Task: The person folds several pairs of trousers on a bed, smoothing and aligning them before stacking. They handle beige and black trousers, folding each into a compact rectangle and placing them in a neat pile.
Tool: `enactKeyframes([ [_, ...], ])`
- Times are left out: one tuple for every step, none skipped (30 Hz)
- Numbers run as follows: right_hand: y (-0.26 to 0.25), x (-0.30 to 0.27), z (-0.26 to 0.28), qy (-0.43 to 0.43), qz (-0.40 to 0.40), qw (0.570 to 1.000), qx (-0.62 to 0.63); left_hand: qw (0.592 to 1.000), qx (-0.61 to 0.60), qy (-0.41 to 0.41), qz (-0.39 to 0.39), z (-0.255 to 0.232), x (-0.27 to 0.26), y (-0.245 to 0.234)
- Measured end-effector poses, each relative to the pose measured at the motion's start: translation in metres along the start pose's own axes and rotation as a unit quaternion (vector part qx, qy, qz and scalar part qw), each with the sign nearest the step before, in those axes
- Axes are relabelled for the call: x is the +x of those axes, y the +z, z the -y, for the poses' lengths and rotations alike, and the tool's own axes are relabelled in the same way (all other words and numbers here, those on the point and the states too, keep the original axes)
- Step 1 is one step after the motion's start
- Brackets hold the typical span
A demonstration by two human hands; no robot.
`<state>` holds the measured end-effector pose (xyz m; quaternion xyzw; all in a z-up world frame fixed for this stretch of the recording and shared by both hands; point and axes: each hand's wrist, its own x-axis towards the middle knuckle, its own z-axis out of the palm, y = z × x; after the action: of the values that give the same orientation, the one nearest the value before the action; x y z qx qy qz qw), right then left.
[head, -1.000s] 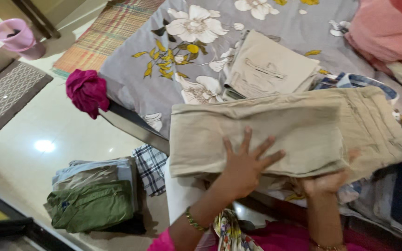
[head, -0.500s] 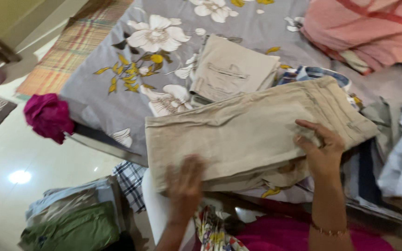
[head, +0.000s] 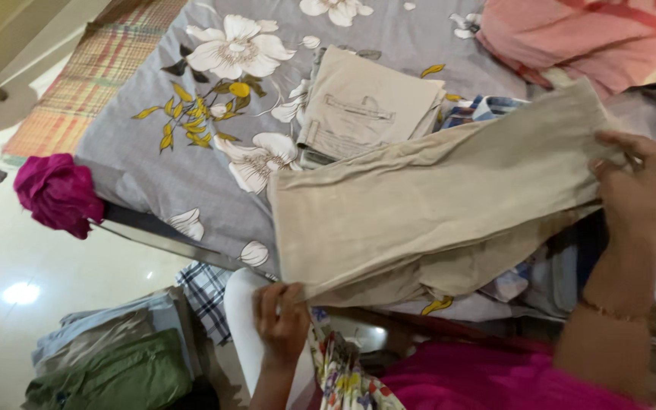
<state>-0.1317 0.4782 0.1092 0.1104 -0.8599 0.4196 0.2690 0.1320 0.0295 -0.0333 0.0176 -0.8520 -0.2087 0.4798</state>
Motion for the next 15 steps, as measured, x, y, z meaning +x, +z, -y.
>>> enactKeyframes([
  [0.004,-0.001,-0.008,-0.031,0.015,0.993,-0.115,1.000,0.003,-0.005,0.008,-0.002,0.003,0.000],
  [0.013,-0.004,-0.013,-0.063,0.030,0.971,-0.228,1.000,-0.010,-0.001,0.020,-0.002,0.004,-0.003],
  [0.022,-0.004,-0.016,-0.097,0.042,0.935,-0.338,0.999,-0.023,0.003,0.029,-0.001,0.005,-0.002],
  [0.032,-0.009,-0.016,-0.092,0.034,0.951,-0.293,0.999,-0.036,0.007,0.037,0.001,0.005,-0.001],
  [0.046,-0.021,-0.015,-0.086,0.026,0.964,-0.249,0.998,-0.041,0.010,0.044,0.001,0.003,-0.001],
  [0.058,-0.027,-0.012,-0.080,0.019,0.975,-0.205,0.998,-0.046,0.013,0.052,0.003,-0.001,-0.001],
  [0.071,-0.029,-0.009,-0.111,0.064,0.973,-0.194,0.997,-0.050,0.016,0.061,0.005,-0.005,-0.004],
  [0.084,-0.031,-0.004,-0.142,0.108,0.967,-0.182,0.996,-0.059,0.017,0.068,0.007,-0.009,-0.005],
  [0.094,-0.032,0.001,-0.123,0.124,0.964,-0.199,0.995,-0.068,0.020,0.076,0.010,-0.012,-0.007],
  [0.104,-0.033,0.008,-0.105,0.141,0.961,-0.215,0.993,-0.078,0.023,0.085,0.012,-0.015,-0.009],
  [0.109,-0.029,0.014,-0.087,0.155,0.956,-0.233,0.993,-0.085,0.021,0.084,0.015,-0.015,-0.008],
  [0.113,-0.027,0.021,-0.055,0.152,0.954,-0.254,0.992,-0.093,0.019,0.082,0.017,-0.015,-0.007],
  [0.116,-0.025,0.028,-0.024,0.150,0.949,-0.276,0.991,-0.102,0.015,0.081,0.017,-0.016,-0.006],
  [0.120,-0.022,0.034,0.007,0.147,0.943,-0.298,0.992,-0.096,0.016,0.078,0.018,-0.017,-0.005],
  [0.127,-0.021,0.040,-0.044,0.147,0.950,-0.271,0.993,-0.090,0.019,0.076,0.018,-0.018,-0.004],
])
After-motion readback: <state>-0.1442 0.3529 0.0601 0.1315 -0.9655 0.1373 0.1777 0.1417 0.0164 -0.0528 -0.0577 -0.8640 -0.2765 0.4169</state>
